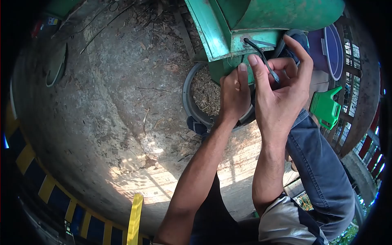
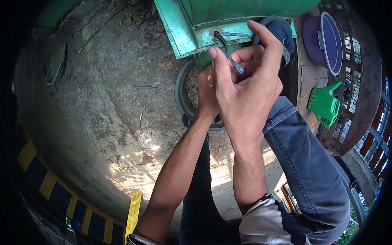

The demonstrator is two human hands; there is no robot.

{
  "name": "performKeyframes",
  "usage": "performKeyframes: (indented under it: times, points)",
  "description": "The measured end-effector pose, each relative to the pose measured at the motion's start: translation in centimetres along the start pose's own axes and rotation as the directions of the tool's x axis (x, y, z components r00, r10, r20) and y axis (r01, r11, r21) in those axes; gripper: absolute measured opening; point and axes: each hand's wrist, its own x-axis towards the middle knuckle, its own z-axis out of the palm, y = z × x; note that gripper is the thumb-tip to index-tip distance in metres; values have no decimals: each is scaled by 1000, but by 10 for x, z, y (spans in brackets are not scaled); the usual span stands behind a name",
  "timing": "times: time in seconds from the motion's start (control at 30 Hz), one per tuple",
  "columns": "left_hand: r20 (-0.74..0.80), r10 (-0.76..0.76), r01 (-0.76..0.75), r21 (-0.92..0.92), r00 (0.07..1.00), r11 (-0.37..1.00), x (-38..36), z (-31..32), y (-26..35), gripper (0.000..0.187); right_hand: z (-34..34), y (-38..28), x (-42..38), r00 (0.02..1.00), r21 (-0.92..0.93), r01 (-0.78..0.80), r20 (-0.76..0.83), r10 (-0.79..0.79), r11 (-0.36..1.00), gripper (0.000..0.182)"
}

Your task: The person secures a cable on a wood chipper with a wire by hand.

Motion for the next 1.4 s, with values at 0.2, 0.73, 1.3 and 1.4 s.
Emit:
performKeyframes:
  times: [0.2, 0.73, 1.3, 1.4]
  points:
    - [56, -30, 27, 60, 998, 998, -1, -1, -8, 45, -7, 11, 7, 978, -59, 121, 180, -109, 991, 27]
    - [40, 11, -13, 36, 999, 999, -1, -8, -4, 49, 15, 22, 14, 998, -69, 57, 25, -55, 996, 12]
    - [226, -163, 96, 284, 960, 954, 9, -45, 34, 56, 27, 97, -46, 932, 751, -363, 286, 223, 552, 61]
    - [216, -88, 27, 272, 973, 962, 13, -47, 24, 57, 29, 94, -25, 922, 896, -375, 333, 198, 239, 69]
